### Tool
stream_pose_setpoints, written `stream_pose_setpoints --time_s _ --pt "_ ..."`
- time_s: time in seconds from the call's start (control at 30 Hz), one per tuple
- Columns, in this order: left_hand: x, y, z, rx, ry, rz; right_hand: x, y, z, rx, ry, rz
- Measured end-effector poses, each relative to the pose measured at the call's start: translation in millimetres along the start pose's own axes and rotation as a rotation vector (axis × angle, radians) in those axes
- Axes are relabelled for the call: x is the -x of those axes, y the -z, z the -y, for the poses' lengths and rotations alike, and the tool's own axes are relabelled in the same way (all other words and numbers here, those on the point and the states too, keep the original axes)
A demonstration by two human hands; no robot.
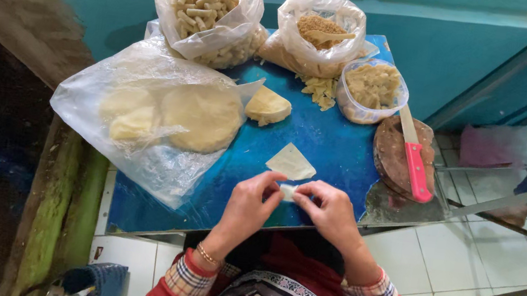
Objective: The person sits at a small blue table and folds square dough wrappers around a spoonful of filling, pinching the edges closed by hand. The folded pastries are placed in a row on the table, and the person repeats the folding cycle with new wrappers and filling from a container.
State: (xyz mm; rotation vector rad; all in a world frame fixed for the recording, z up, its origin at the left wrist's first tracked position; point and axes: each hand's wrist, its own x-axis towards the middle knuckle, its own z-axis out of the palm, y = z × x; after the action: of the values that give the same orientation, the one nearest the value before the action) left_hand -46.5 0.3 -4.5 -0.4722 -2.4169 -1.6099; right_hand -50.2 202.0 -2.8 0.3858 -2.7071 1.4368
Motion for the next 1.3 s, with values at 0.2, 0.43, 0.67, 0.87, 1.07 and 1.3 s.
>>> stream_pose_setpoints --time_s 0.2,0.43,0.67,0.87,1.07,1.3 --pt "-3 4 -20 -0.076 -0.193 -0.023 3 11 11 0.085 -0.096 0.027" --pt "-23 16 -24 0.071 -0.243 0.146 -17 26 -3 -0.37 0.055 0.083" --pt "-13 19 -5 -0.418 -0.211 -0.027 -25 3 -2 0.279 0.288 0.028" --pt "8 0 -8 -0.404 -0.211 -0.046 -19 3 1 0.194 0.272 0.031" --pt "1 -3 -4 -0.05 -0.048 -0.044 -12 -1 -13 -0.271 0.005 0.016" --pt "-27 11 -2 -0.208 -0.143 0.096 -27 -8 -24 -0.428 0.026 0.04"
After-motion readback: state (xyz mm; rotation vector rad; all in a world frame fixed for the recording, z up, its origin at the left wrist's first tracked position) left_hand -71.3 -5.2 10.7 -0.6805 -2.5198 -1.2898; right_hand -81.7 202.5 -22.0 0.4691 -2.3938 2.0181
